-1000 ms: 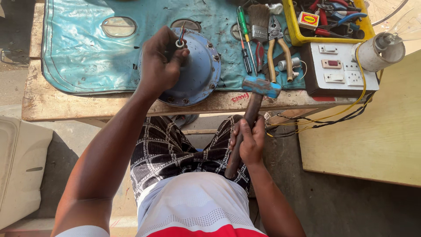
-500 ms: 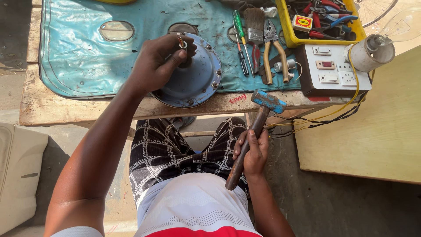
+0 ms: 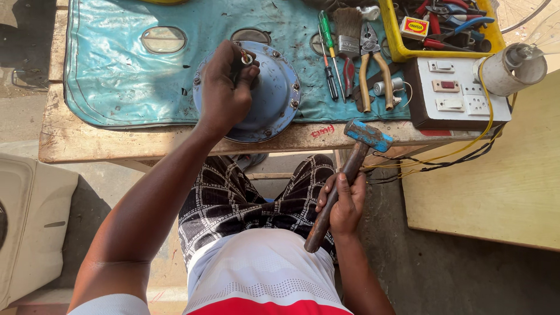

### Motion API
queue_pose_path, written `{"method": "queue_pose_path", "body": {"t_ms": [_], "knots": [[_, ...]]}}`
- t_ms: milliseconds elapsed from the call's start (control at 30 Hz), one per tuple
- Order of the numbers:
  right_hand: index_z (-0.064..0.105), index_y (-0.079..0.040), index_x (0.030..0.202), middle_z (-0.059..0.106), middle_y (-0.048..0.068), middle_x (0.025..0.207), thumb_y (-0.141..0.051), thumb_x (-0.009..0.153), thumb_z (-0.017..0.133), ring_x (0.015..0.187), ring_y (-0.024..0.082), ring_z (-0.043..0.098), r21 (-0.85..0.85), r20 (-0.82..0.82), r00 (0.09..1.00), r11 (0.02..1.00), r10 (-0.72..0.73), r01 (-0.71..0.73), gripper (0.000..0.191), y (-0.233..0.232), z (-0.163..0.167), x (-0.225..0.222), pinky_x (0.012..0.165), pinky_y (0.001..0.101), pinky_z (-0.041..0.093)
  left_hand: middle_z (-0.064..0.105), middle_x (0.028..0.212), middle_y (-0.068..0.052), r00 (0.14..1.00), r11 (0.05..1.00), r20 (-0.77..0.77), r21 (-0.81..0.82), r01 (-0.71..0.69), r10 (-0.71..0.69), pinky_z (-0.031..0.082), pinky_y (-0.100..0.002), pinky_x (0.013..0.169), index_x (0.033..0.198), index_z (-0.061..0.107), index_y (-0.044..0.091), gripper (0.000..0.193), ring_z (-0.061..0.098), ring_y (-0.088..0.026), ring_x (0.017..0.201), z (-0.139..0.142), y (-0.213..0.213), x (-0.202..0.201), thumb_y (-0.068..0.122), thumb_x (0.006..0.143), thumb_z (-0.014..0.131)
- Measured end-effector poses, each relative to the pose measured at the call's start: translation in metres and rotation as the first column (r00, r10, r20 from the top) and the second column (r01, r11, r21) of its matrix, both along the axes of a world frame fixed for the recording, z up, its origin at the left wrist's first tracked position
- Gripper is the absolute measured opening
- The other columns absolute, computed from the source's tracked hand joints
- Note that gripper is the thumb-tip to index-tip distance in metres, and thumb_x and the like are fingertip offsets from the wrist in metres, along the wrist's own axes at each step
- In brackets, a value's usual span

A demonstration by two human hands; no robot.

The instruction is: The person repairs a blue pump housing on a workbench. They use a screwdriver to work on a fitting at the center of the housing, hold pliers, tap and drive the central shaft with a hammer, and turn the fitting by hand while steadying the housing.

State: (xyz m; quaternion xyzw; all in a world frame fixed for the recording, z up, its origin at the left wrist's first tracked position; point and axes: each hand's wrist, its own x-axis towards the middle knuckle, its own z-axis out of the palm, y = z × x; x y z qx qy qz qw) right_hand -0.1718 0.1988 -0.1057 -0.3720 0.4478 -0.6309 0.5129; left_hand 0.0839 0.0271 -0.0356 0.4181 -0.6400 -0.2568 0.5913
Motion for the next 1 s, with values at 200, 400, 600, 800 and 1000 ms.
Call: {"method": "queue_pose_path", "body": {"t_ms": [200,400,600,800,1000], "knots": [[0.035,-0.008,0.119,0.054,0.006,0.083,-0.021,0.097,0.068,0.059,0.013,0.060,-0.028,0.032,0.999,0.999,0.017,-0.016,0.041,-0.020,0.004,0.030,0.047,0.0305,0.055,0.066,0.102,-0.011,0.979,0.979,0.015,-0.038,-0.201,0.202,0.053,-0.036,0.083,0.117,0.057,0.002,0.016,0.065,-0.017,0.093,0.006,0.027,-0.026,0.005,0.105,0.066],[0.036,-0.005,0.124,0.057,0.006,0.098,-0.022,0.098,0.080,0.090,0.012,0.061,-0.182,-0.298,0.948,0.981,-0.114,0.061,0.054,-0.082,0.007,0.059,0.081,0.0255,0.055,0.060,0.100,-0.004,0.993,0.999,-0.105,0.012,0.049,-0.048,0.050,-0.030,0.081,0.119,0.054,0.004,0.034,0.058,-0.012,0.089,0.018,0.015,-0.016,0.038,0.115,0.052],[0.033,-0.004,0.122,0.060,0.007,0.095,-0.018,0.092,0.082,0.087,0.012,0.059,-0.138,-0.258,0.962,0.989,-0.095,0.061,0.059,-0.117,0.014,0.072,0.075,0.0261,0.052,0.043,0.067,0.001,0.985,0.996,-0.149,-0.020,0.085,-0.087,0.033,-0.030,0.061,0.072,0.046,0.004,0.056,0.041,-0.009,0.066,0.029,-0.021,-0.029,0.044,0.110,0.058],[0.033,-0.004,0.126,0.061,0.009,0.100,-0.017,0.094,0.083,0.091,0.014,0.064,-0.250,-0.435,0.881,0.965,-0.184,0.078,0.061,-0.131,0.015,0.066,0.081,0.0288,0.054,0.034,0.053,0.005,0.776,0.758,-0.121,0.165,0.631,-0.619,0.023,-0.030,0.043,0.059,0.039,0.011,0.059,0.030,-0.007,0.047,0.038,-0.043,0.006,0.037,0.103,0.069],[0.039,-0.003,0.123,0.062,0.009,0.099,-0.018,0.091,0.083,0.088,0.013,0.062,-0.131,-0.348,0.931,0.989,-0.113,0.071,0.056,-0.158,0.019,0.063,0.079,0.0280,0.054,0.039,0.065,0.005,0.428,0.368,-0.306,0.236,0.899,-0.851,0.028,-0.026,0.051,0.078,0.054,0.009,0.046,0.035,-0.007,0.057,0.067,-0.047,0.028,0.044,0.108,0.054]]}}
